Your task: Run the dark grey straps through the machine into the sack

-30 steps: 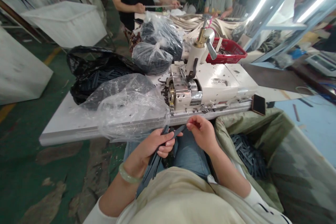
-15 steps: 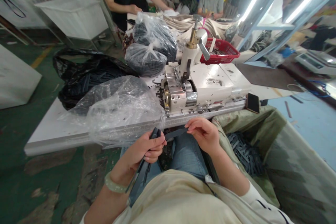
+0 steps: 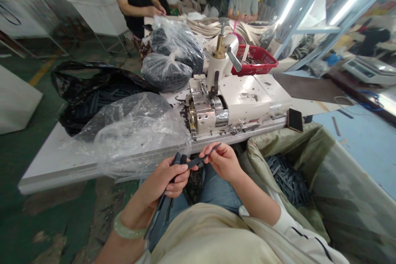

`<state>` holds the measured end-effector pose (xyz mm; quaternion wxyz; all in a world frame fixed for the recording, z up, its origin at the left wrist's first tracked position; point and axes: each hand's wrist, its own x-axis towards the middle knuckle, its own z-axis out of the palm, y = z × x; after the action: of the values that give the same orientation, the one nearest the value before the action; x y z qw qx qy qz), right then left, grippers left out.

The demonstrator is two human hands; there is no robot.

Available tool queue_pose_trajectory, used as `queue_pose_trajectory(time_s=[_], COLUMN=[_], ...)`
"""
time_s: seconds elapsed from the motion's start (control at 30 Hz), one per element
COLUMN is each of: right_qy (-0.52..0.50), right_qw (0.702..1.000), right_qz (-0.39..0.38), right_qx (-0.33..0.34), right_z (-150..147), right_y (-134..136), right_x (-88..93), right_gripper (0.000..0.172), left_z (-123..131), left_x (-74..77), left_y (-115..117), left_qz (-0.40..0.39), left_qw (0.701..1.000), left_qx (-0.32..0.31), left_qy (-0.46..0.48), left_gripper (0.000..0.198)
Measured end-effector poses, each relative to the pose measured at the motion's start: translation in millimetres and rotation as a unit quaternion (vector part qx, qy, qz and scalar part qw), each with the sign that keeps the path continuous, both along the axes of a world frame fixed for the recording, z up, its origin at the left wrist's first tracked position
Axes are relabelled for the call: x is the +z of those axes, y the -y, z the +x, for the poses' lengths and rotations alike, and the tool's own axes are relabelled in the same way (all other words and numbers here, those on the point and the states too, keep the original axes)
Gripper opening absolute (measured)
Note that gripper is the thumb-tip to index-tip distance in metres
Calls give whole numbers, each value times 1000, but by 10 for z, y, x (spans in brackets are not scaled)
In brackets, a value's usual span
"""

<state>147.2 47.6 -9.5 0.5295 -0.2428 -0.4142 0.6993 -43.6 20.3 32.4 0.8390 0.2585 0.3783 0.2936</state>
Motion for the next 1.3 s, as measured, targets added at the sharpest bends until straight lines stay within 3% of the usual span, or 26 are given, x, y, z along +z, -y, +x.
queue_pose_trajectory(time_s=[0.37,0.6,0.73,0.87,1.3], right_qy=[21,-5,3,-9,-61], right_qw=[998,1000,998,997,994], right_qz=[4,-15,-55,-74,-83], right_qx=[-56,-13,14,26,37], right_z=[200,125,62,-9,-69], right_y=[-166,-129,-82,-66,-59], right_x=[48,-4,-24,-49,-46], right_gripper=[38,32,44,41,36], left_z=[4,101,117,138,88], left_x=[7,-7,60,133,104], left_y=[-100,-99,-59,-15,-41], left_qz=[12,35,79,103,59], left_qw=[999,997,990,981,991], left_qx=[-2,33,61,76,40], left_qy=[-32,-55,-101,-146,-117], left_gripper=[26,35,33,32,34])
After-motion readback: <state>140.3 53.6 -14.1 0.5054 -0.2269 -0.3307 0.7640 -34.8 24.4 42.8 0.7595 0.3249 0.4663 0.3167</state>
